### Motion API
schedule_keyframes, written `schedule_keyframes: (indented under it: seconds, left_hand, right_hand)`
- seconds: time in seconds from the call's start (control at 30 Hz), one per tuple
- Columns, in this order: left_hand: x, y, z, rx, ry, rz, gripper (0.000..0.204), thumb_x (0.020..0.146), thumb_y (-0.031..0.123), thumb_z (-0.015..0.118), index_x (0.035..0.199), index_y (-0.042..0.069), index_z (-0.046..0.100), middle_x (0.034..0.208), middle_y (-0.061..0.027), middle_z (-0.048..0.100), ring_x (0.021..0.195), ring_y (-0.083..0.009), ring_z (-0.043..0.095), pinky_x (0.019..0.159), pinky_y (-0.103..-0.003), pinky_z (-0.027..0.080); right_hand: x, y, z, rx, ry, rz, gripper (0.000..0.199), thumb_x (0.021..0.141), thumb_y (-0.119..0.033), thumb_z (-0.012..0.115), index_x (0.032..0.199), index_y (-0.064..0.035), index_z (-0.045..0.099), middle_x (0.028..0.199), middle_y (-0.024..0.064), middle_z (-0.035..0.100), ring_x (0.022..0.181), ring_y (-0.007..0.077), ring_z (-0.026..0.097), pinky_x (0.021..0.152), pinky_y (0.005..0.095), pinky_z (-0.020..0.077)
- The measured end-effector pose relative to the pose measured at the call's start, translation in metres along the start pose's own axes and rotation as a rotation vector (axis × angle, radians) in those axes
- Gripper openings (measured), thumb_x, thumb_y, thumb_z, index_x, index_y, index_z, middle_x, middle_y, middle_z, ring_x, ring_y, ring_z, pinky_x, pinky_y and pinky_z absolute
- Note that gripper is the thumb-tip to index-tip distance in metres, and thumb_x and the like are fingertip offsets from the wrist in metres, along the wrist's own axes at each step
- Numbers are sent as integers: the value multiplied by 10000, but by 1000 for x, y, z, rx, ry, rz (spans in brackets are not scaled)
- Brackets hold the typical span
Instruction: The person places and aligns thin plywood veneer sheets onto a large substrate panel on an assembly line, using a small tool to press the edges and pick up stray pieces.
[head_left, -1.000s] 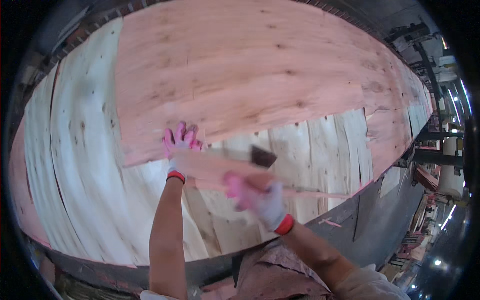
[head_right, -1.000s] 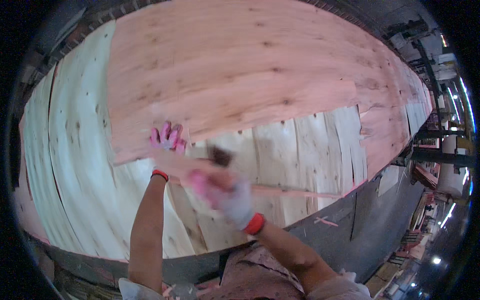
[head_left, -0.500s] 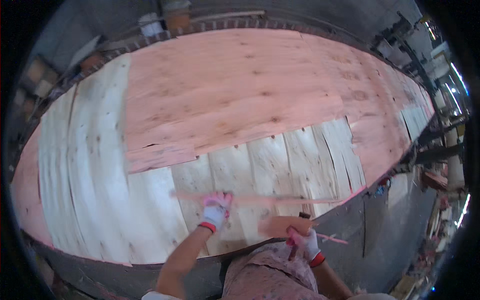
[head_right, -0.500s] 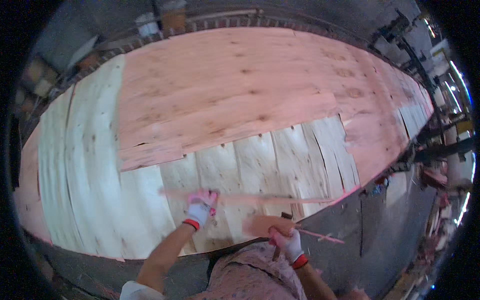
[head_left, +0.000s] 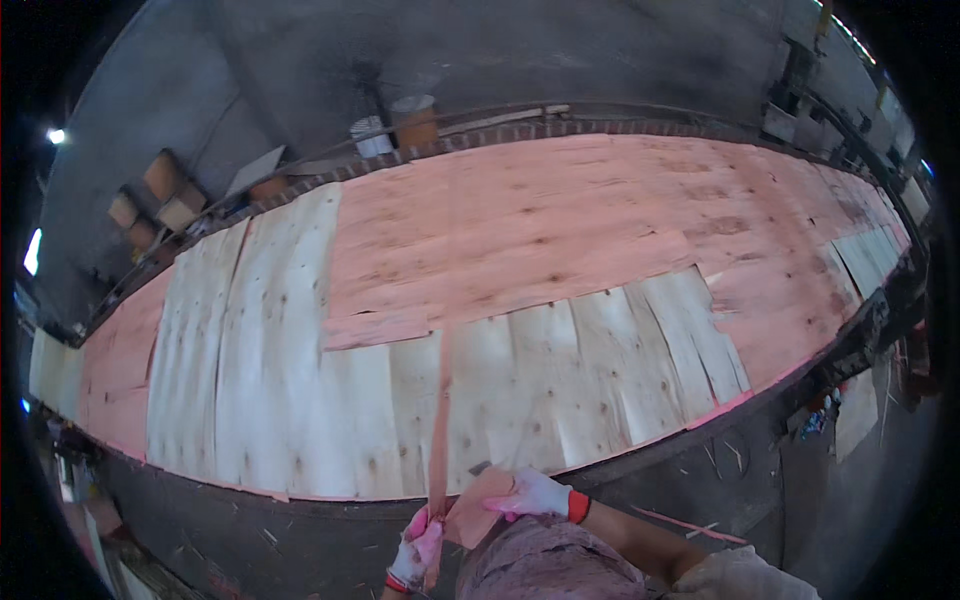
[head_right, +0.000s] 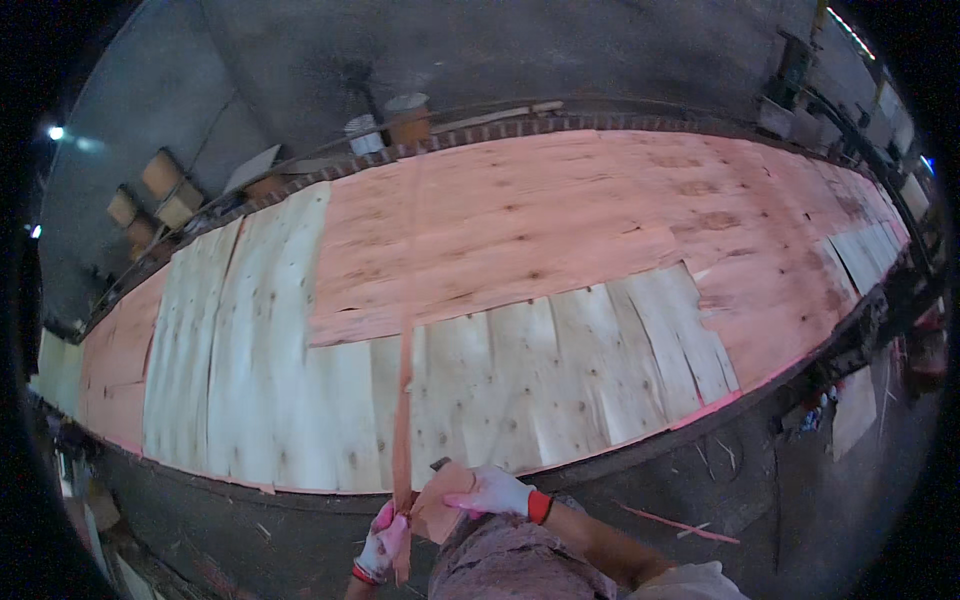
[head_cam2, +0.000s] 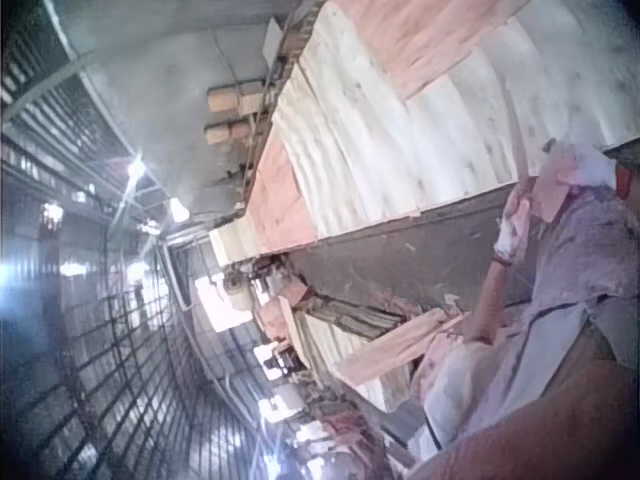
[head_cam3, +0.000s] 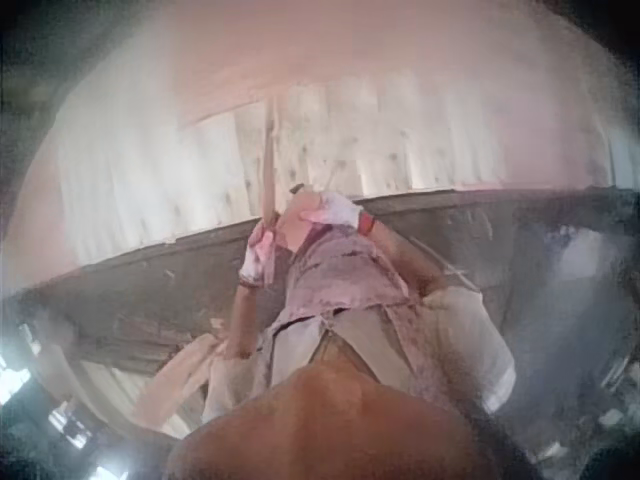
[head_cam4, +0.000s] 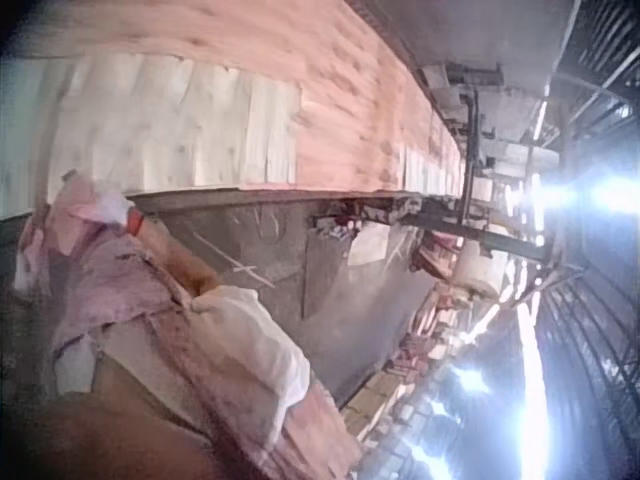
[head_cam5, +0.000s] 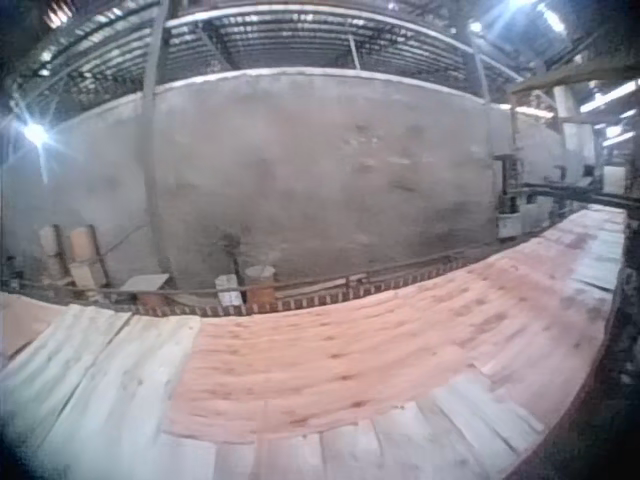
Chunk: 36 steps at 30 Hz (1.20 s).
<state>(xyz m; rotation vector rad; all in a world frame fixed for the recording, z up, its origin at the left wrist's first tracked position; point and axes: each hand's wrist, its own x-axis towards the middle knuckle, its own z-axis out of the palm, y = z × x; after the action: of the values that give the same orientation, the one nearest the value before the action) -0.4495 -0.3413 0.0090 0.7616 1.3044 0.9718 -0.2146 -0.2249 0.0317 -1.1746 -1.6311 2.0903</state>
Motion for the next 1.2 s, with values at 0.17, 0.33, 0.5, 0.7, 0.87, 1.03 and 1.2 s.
schedule_keyframes:
  seconds: [0.17,0.33,0.5,0.7,0.87,1.03,1.2]
  left_hand:
    - [-79,-42,-40,-369,372,133,257,927,127,538,1166,34,546,999,-7,589,852,-84,549,750,-228,467]
    - [-124,-32,-91,-253,531,295,235,855,27,603,1087,21,564,891,-13,606,762,-110,589,680,-255,498]
    - [-169,-19,-189,-409,808,358,204,837,75,662,1015,22,576,880,-6,604,821,-114,576,711,-240,477]
    - [-291,-82,-378,-321,1482,877,234,843,20,506,1071,43,552,1071,-67,567,904,-145,537,767,-256,459]
    - [-418,-10,-466,68,1774,1017,547,956,349,425,1403,67,287,1396,-157,411,1255,-292,436,1046,-404,350]
    - [-432,11,-509,-256,1972,1096,533,978,363,356,1420,81,260,1418,-126,399,1261,-293,436,1047,-404,355]
    - [-320,31,-520,-596,1750,1162,476,980,403,365,1389,163,319,1395,-79,424,1190,-249,475,993,-393,390]
  right_hand:
    - [36,-19,60,36,-182,107,356,798,-423,717,706,-88,637,542,9,575,472,76,537,471,197,421]
    - [88,-13,183,410,-332,105,321,843,-353,688,953,-63,604,678,18,618,529,81,553,508,210,449]
    - [134,-39,314,556,-253,-56,257,849,-152,680,1058,-52,568,776,22,623,603,109,583,541,252,483]
    - [184,-55,509,189,-270,-63,127,817,-82,636,926,-61,573,780,55,593,624,150,578,572,289,494]
    - [176,-62,703,-1311,-593,-703,429,918,-150,446,1333,-46,419,1270,150,542,968,291,627,786,437,506]
    - [203,-128,699,448,-680,-328,535,907,-154,554,1386,-43,342,1291,96,520,847,170,611,757,354,527]
    - [234,-126,643,526,-559,19,495,876,-43,587,1336,-76,407,1140,50,570,751,135,600,645,290,524]
